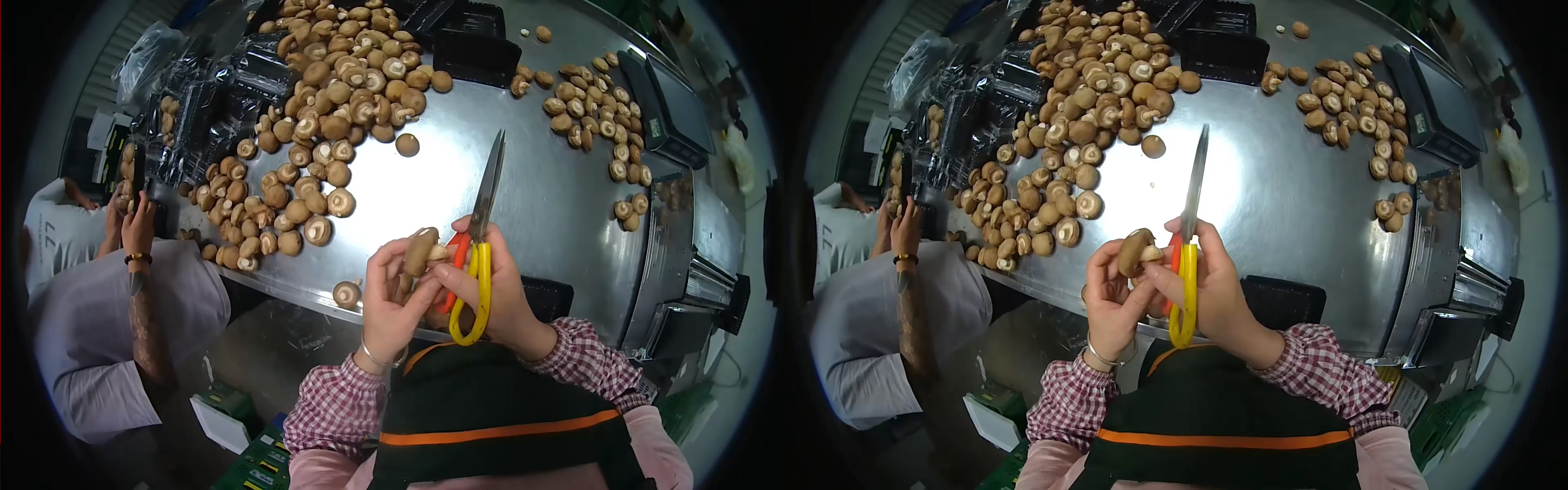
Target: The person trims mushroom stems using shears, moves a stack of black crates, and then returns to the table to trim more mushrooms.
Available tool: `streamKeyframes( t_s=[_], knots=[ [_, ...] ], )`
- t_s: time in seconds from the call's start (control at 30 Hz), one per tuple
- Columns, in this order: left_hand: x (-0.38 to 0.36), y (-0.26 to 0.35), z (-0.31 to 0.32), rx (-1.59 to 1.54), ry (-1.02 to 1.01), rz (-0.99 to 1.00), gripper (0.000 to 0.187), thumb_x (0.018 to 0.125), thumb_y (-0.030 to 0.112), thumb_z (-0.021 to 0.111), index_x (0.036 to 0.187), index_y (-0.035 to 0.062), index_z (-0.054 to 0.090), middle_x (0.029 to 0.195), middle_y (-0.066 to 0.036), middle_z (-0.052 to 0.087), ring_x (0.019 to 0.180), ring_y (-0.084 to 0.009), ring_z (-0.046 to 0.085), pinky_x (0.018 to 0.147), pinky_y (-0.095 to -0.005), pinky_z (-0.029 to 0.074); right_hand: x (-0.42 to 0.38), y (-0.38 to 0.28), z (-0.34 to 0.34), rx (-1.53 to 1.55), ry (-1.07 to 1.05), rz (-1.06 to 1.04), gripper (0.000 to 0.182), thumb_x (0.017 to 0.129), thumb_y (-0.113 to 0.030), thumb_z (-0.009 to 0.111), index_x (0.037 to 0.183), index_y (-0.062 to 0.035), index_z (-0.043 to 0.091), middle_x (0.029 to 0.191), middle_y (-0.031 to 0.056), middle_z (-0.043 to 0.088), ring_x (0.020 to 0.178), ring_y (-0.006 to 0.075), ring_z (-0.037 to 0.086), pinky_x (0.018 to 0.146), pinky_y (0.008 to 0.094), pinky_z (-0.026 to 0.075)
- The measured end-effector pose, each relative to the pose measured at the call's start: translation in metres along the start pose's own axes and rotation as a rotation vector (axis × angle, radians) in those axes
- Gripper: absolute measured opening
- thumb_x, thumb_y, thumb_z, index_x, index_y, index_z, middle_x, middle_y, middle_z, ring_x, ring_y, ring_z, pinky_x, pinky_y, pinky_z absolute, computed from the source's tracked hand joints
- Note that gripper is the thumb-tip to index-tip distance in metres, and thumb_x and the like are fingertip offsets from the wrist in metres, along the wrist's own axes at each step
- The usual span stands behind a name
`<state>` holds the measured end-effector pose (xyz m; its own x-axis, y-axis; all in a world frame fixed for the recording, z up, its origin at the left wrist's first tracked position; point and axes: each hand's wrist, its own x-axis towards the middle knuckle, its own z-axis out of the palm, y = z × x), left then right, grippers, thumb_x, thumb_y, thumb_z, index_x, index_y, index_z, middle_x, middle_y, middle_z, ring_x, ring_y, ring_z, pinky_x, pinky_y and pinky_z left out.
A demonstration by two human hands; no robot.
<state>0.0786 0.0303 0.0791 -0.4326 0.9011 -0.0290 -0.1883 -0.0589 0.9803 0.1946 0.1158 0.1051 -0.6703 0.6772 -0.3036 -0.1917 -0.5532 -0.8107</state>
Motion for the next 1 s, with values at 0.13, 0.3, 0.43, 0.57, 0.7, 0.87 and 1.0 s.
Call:
streamKeyframes(
  t_s=[0.13,0.3,0.43,0.57,0.7,0.87,1.0],
  knots=[
    [-0.019,0.01,-0.007,0.142,0.043,0.085,0.048,0.078,-0.005,0.064,0.118,0.0037,0.038,0.129,-0.021,0.045,0.114,-0.0246,0.052,0.096,-0.0346,0.044,-0.012,0.001,0.004,-0.167,-0.109,-0.092,0.045,0.087,-0.003,0.056,0.126,-0.0054,0.035,0.104,0.0078,0.053,0.082,0.0107,0.058,0.066,0.0225,0.052],
    [-0.023,0.015,-0.007,0.512,0.098,0.425,0.037,0.07,-0.007,0.067,0.103,0.0041,0.056,0.12,-0.019,0.055,0.11,-0.0317,0.054,0.091,-0.0372,0.046,-0.015,-0.003,-0.003,-0.045,-0.138,0.037,0.047,0.087,-0.003,0.056,0.128,-0.0065,0.034,0.104,0.0081,0.054,0.081,0.0114,0.059,0.066,0.0231,0.052],
    [-0.025,0.017,-0.01,0.58,0.098,0.477,0.039,0.069,-0.006,0.069,0.104,0.0043,0.055,0.12,-0.019,0.055,0.109,-0.0322,0.054,0.091,-0.0379,0.046,-0.014,-0.002,-0.001,-0.046,-0.16,0.029,0.048,0.087,-0.005,0.057,0.129,-0.0073,0.033,0.104,0.009,0.057,0.08,0.011,0.059,0.062,0.0221,0.05],
    [-0.026,0.027,-0.004,0.566,0.125,0.447,0.04,0.068,-0.002,0.073,0.104,0.004,0.055,0.119,-0.019,0.055,0.109,-0.0335,0.055,0.091,-0.0385,0.046,-0.011,-0.001,-0.002,-0.088,-0.15,-0.03,0.048,0.087,-0.005,0.057,0.129,-0.0078,0.033,0.104,0.0087,0.058,0.079,0.0105,0.059,0.059,0.0206,0.047],
    [-0.023,0.03,-0.004,0.694,0.095,0.523,0.042,0.067,-0.001,0.076,0.103,0.0034,0.055,0.117,-0.018,0.056,0.107,-0.034,0.055,0.089,-0.0387,0.047,-0.01,-0.003,-0.005,-0.077,-0.157,-0.051,0.048,0.087,-0.004,0.056,0.128,-0.0077,0.033,0.106,0.008,0.059,0.081,0.0104,0.059,0.06,0.0201,0.047],
    [-0.019,0.032,-0.001,0.756,0.091,0.648,0.044,0.066,-0.004,0.075,0.104,0.004,0.055,0.116,-0.018,0.056,0.105,-0.0335,0.056,0.087,-0.0382,0.047,-0.009,-0.007,-0.006,-0.106,-0.168,-0.113,0.048,0.087,-0.003,0.054,0.129,-0.0073,0.032,0.107,0.0091,0.058,0.083,0.0107,0.058,0.061,0.0208,0.047],
    [-0.002,0.026,-0.002,0.864,0.101,0.663,0.042,0.068,-0.002,0.074,0.103,0.0062,0.053,0.118,-0.016,0.055,0.11,-0.0321,0.053,0.091,-0.0394,0.044,-0.013,-0.008,-0.013,-0.1,0.0,0.005,0.045,0.086,-0.003,0.056,0.126,-0.0045,0.035,0.102,0.0101,0.06,0.079,0.0107,0.059,0.063,0.0212,0.048]
  ],
)
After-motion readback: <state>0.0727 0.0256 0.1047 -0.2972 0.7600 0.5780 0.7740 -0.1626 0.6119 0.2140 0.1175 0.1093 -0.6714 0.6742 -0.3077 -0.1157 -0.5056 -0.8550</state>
